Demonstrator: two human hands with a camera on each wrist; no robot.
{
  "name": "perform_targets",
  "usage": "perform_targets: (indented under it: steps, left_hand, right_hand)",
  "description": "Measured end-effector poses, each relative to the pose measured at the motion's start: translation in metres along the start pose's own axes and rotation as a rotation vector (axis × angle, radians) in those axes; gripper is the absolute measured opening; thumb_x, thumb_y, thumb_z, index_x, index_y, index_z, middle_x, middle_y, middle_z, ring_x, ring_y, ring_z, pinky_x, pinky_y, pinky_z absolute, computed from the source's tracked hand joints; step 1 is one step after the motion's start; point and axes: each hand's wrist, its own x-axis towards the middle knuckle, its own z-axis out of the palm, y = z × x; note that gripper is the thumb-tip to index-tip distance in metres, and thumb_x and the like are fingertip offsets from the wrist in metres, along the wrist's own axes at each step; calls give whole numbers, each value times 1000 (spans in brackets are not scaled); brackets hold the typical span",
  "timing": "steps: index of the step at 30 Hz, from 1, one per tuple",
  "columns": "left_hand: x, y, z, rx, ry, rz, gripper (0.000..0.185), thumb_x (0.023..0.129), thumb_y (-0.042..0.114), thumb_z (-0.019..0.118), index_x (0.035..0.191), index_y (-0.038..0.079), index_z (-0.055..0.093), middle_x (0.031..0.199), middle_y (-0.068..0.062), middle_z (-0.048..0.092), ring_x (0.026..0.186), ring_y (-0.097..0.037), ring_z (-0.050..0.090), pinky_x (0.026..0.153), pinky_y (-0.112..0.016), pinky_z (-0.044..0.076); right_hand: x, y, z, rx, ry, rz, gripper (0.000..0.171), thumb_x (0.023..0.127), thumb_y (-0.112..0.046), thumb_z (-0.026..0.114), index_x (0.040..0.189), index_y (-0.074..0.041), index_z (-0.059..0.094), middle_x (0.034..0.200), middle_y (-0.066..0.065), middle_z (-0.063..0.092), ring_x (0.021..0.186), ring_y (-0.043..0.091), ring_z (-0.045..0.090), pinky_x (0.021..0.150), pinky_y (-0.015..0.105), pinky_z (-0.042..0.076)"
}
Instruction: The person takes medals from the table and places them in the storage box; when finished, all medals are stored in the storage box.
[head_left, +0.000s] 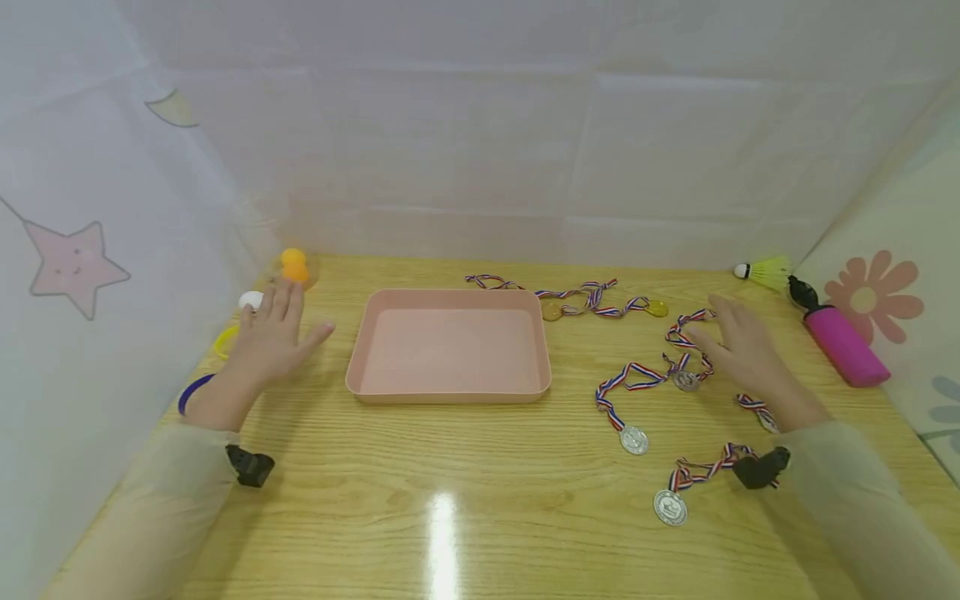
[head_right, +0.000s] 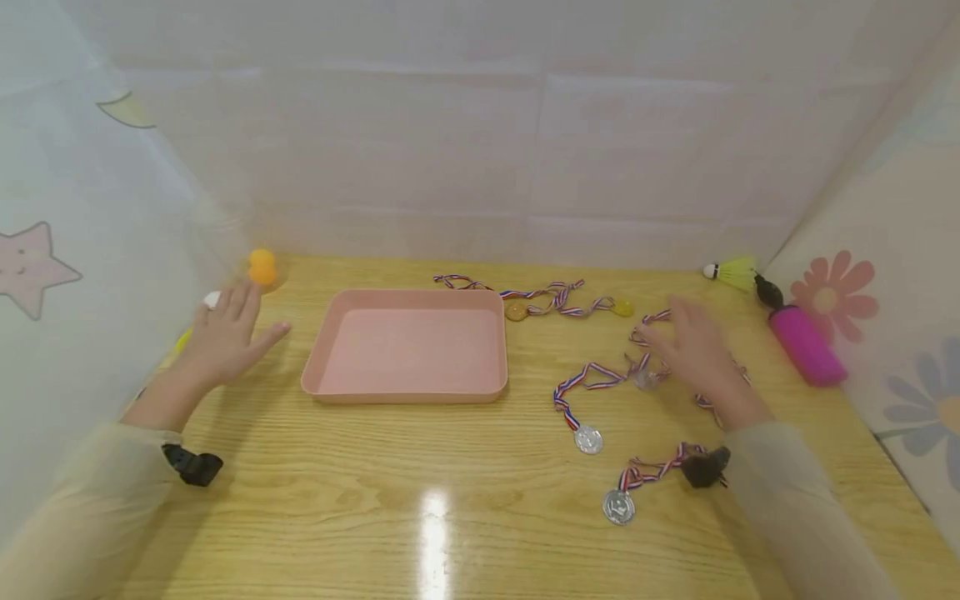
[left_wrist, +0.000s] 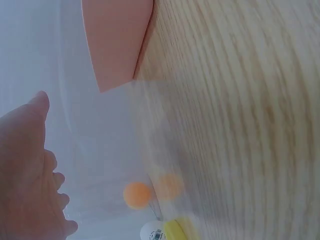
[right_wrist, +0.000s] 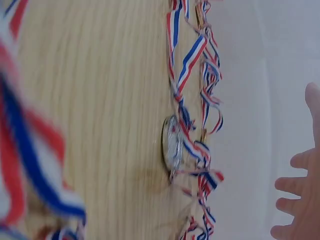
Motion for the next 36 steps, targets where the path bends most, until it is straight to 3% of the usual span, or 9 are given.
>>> perform_targets:
  steps: [7,16,24,30,36]
  left_hand:
    - [4,7,10,-35,-7,61,85,95,57,25,143,-3,-10,148,-23,-15,133,-37,-19,102,-61,-8]
    - [6,27,13,-95,-70,102,82,97,51,29,143,-7,-6,149,-25,-9,134,-40,-10,104,-60,-3]
    - [12,34,23,-142,-133,97,83,96,53,27,143,-6,-7,148,-25,-9,134,-40,-9,106,-56,-3]
    - [15,32,29,-200,-149,110,77,99,43,33,142,-10,-4,147,-30,-4,134,-43,-3,107,-56,3]
    - [14,29,33,-262,-150,160,66,101,30,32,141,-13,3,146,-33,5,132,-47,4,107,-55,7]
  right_hand:
    - [14,-28,5,114,-91,41,73,98,-42,39,145,5,10,141,34,21,125,51,23,93,68,23]
    - [40,-64,21,266,-173,90,69,95,-49,39,144,-3,24,131,25,41,118,41,40,91,59,36]
    - [78,-83,48,375,-260,103,60,96,-37,48,139,2,33,116,28,53,98,39,57,81,51,48]
    - [107,-89,73,512,-305,167,54,95,-21,52,138,5,34,108,29,57,90,39,61,76,46,52]
    - [126,-85,95,495,-328,226,51,95,-23,53,137,1,38,95,23,61,75,29,64,64,36,55]
